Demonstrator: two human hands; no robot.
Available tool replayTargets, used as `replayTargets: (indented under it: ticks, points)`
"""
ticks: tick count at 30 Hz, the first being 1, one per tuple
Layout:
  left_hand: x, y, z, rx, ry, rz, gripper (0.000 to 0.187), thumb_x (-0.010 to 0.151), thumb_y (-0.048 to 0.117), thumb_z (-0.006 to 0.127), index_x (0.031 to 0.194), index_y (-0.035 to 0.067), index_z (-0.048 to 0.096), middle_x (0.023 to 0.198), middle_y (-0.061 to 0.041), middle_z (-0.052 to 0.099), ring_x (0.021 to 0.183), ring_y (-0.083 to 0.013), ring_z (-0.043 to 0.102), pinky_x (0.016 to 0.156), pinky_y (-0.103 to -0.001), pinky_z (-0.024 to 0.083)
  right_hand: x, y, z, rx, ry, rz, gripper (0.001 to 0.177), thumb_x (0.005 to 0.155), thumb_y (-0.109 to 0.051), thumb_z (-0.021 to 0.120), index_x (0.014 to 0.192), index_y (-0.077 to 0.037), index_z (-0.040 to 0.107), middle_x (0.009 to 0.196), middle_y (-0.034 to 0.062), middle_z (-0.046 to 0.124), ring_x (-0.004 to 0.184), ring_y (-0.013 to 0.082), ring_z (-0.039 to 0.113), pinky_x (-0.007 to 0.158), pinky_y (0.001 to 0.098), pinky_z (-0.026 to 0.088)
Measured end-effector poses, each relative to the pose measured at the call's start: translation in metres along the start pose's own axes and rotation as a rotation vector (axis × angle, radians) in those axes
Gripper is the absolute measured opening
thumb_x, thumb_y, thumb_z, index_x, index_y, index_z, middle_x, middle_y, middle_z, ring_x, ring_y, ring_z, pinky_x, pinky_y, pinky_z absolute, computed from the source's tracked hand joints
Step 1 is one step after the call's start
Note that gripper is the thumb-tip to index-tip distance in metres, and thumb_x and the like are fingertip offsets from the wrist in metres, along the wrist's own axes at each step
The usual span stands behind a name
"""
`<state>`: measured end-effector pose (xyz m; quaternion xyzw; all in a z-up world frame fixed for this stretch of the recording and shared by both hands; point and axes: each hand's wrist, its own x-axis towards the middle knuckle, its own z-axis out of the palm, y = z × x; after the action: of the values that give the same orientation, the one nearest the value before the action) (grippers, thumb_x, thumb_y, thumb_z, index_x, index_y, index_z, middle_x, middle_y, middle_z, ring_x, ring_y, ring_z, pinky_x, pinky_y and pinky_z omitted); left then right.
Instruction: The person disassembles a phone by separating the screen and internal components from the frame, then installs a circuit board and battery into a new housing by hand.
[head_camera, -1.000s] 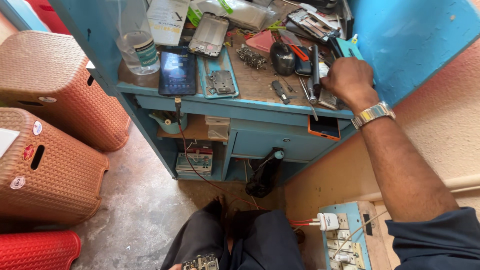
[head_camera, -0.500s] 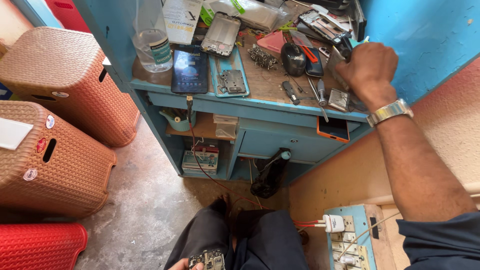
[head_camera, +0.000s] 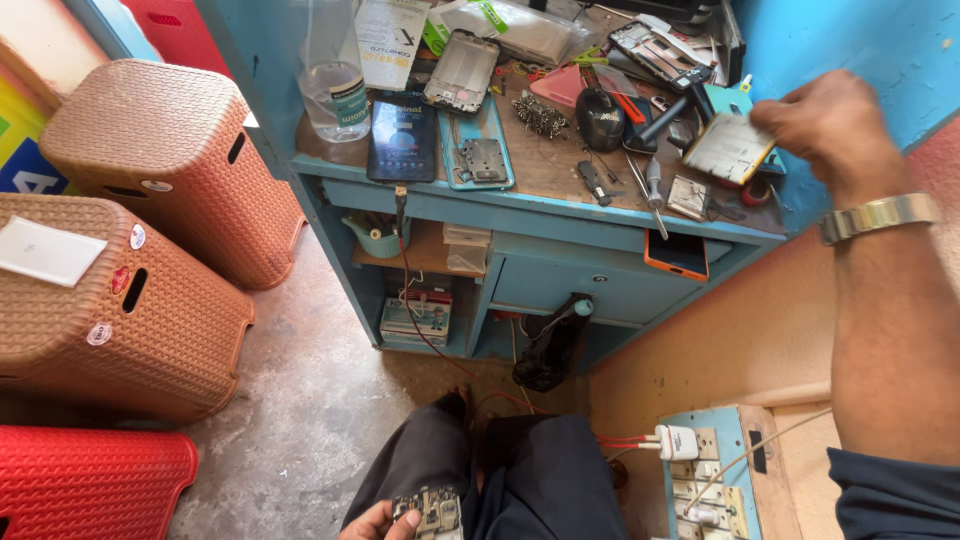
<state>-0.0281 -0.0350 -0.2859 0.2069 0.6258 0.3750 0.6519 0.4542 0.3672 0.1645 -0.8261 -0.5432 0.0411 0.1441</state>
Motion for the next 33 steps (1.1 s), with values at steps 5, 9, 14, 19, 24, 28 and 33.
replayTargets:
  ticks: [5, 9, 14, 19, 24, 28, 33]
  points:
    - [-0.049, 0.088, 0.024, 0.192, -0.097, 0.182, 0.017, 0.085, 0.017, 0.074, 0.094, 0.003, 0.078, 0.076, -0.010, 0.079, 0.072, -0.0113, 0.071, 0.069, -0.027, 0.055, -0.036, 0.023, -0.021, 0.530, 0.026, -0.208, 0.029, 0.094, -0.020, 0.074, 0.117, -0.003, 0.071, 0.090, 0.0138, 0.070, 0.069, 0.0166, 0.061, 0.055, 0.0351, 0.050]
    - [-0.102, 0.133, 0.053, -0.017, -0.110, 0.240, 0.023, 0.092, 0.022, 0.069, 0.098, 0.000, 0.071, 0.082, 0.000, 0.067, 0.076, -0.0075, 0.057, 0.068, -0.026, 0.049, -0.095, 0.033, -0.007, 0.841, -0.201, -0.319, 0.026, 0.098, -0.016, 0.067, 0.121, -0.004, 0.071, 0.098, 0.0049, 0.072, 0.072, 0.0093, 0.063, 0.061, 0.0236, 0.049]
    - [-0.119, 0.167, 0.059, 0.104, -0.161, 0.216, 0.027, 0.094, 0.022, 0.067, 0.106, -0.001, 0.072, 0.087, -0.003, 0.074, 0.077, -0.0080, 0.063, 0.069, -0.026, 0.052, -0.219, 0.035, 0.020, 0.709, -0.401, -0.443, 0.020, 0.102, -0.009, 0.067, 0.117, 0.003, 0.071, 0.105, 0.0129, 0.075, 0.091, 0.0169, 0.073, 0.083, 0.0296, 0.060]
    - [-0.115, 0.137, 0.050, 0.295, -0.050, 0.260, 0.034, 0.093, 0.024, 0.070, 0.116, -0.002, 0.070, 0.088, -0.011, 0.075, 0.079, -0.0137, 0.066, 0.072, -0.030, 0.055, -0.346, 0.020, 0.063, 0.597, -0.828, -0.257, 0.042, 0.079, -0.003, 0.072, 0.120, -0.012, 0.075, 0.099, 0.0079, 0.082, 0.085, 0.0164, 0.077, 0.073, 0.0280, 0.064]
    - [-0.110, 0.111, 0.043, 0.510, 0.104, 0.501, 0.046, 0.090, 0.031, 0.072, 0.125, 0.001, 0.067, 0.101, -0.016, 0.075, 0.091, -0.0239, 0.073, 0.081, -0.037, 0.056, -0.435, 0.010, 0.128, 0.696, -0.721, -0.257, 0.024, 0.086, -0.002, 0.072, 0.109, -0.005, 0.080, 0.092, 0.0047, 0.082, 0.081, 0.0097, 0.073, 0.070, 0.0215, 0.058]
    - [-0.121, 0.113, 0.039, 0.709, 0.222, 0.544, 0.050, 0.090, 0.033, 0.072, 0.128, 0.002, 0.066, 0.109, -0.019, 0.071, 0.097, -0.0320, 0.069, 0.088, -0.042, 0.054, -0.458, 0.036, 0.164, 0.898, -0.590, -0.277, 0.018, 0.085, 0.001, 0.076, 0.103, 0.000, 0.081, 0.085, 0.0046, 0.067, 0.077, 0.0097, 0.062, 0.068, 0.0208, 0.049]
    - [-0.164, 0.111, 0.033, 0.740, 0.260, 0.570, 0.043, 0.085, 0.033, 0.076, 0.114, 0.002, 0.070, 0.127, -0.018, 0.062, 0.114, -0.0332, 0.062, 0.098, -0.041, 0.049, -0.483, 0.056, 0.205, 1.205, -0.697, 0.115, 0.017, 0.088, -0.008, 0.077, 0.101, 0.003, 0.078, 0.091, 0.0043, 0.073, 0.078, 0.0097, 0.063, 0.069, 0.0241, 0.051]
